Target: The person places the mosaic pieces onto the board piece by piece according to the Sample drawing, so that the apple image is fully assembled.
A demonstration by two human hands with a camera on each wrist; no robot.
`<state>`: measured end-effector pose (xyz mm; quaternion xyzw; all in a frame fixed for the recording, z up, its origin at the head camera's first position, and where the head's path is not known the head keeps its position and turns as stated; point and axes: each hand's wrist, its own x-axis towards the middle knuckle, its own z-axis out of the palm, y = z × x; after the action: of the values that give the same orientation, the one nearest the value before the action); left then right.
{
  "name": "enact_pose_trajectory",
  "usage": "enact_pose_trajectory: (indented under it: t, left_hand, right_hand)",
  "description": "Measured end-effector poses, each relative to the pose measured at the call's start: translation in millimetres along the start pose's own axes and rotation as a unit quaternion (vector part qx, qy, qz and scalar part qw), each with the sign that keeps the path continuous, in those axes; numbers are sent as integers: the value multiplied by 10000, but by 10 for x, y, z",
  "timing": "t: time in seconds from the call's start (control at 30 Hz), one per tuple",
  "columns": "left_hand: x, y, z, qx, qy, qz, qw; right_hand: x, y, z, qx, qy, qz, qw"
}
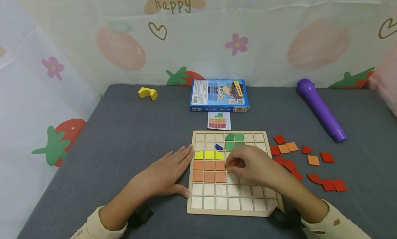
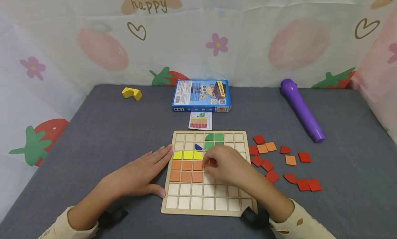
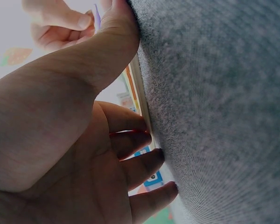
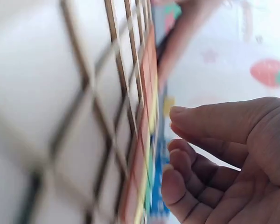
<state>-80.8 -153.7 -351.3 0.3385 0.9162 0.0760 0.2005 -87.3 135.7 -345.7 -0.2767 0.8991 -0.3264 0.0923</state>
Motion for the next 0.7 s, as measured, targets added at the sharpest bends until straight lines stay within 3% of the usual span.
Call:
enact_pose_trajectory:
  t: [0.2, 0.4, 0.7]
  left_hand:
    - [-5, -7, -4, -46, -76, -6, 10000]
    - [0, -7, -17, -50, -81, -2, 10000]
    - [11, 5, 0, -2, -78, -65, 9999]
  right_hand:
    - [-214, 369, -380, -750, 463, 518, 9948]
    - [-382, 736, -742, -1196, 302, 1194, 9852]
    - [-404, 962, -786, -1217, 19, 1306, 9839]
